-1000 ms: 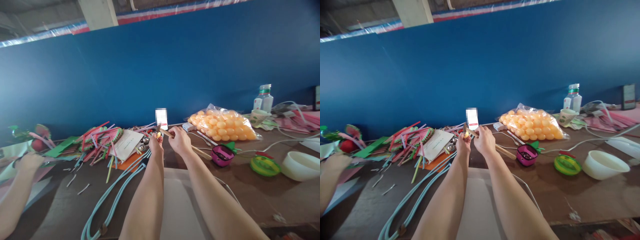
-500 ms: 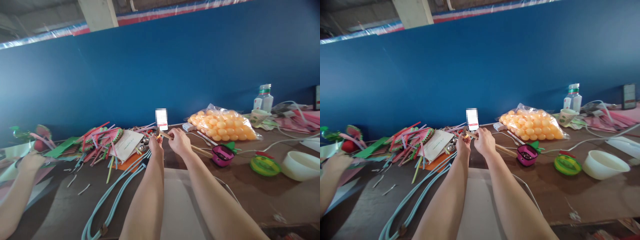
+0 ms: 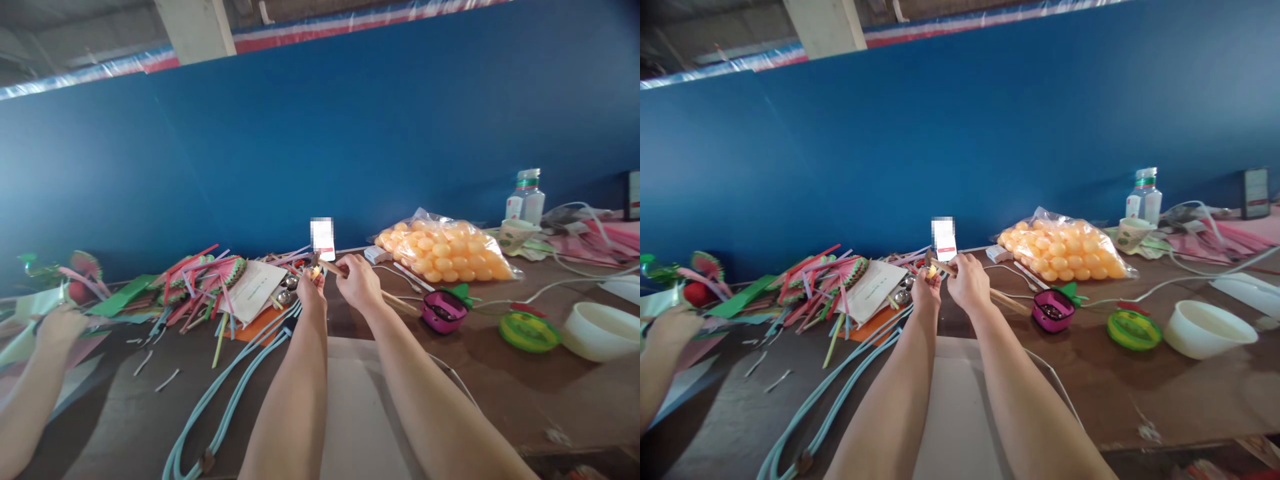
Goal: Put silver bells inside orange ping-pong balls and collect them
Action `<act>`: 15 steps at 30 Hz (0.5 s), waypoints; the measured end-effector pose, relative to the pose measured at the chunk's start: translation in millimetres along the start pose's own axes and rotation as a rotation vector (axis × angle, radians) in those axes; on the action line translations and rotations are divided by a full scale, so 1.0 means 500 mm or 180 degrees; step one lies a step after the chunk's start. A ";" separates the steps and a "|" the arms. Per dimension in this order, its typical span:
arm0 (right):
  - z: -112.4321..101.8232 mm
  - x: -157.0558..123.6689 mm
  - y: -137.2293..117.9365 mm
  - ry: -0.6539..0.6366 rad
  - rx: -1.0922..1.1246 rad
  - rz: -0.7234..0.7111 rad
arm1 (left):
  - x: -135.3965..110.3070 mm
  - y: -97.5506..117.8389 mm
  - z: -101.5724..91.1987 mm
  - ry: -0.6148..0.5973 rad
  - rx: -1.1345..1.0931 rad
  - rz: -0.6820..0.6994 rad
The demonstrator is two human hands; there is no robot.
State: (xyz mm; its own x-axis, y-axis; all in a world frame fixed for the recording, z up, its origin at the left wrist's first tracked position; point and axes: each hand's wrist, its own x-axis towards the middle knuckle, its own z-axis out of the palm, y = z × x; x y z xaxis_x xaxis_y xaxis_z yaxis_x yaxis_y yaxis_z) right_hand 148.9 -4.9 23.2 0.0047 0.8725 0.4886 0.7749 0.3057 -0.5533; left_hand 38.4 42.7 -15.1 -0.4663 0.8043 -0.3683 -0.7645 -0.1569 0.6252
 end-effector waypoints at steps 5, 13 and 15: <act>0.003 0.001 0.002 -0.0217 -0.0072 0.0046 | 0.002 0.000 -0.001 0.0023 -0.0005 -0.0015; -0.002 0.014 0.039 -0.0585 -0.0162 0.0882 | 0.010 -0.004 -0.007 0.0020 0.0307 0.0151; 0.002 0.015 0.053 -0.0767 -0.0243 0.1041 | 0.010 -0.005 -0.008 0.0085 0.0347 0.0183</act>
State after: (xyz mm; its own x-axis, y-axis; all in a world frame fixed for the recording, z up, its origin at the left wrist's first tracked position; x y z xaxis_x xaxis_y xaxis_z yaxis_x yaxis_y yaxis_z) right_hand 168.8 10.0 11.7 0.1174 0.9860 0.1183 0.8018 -0.0239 -0.5971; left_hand 36.2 44.6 -21.5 -0.5208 0.7801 -0.3468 -0.6839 -0.1380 0.7164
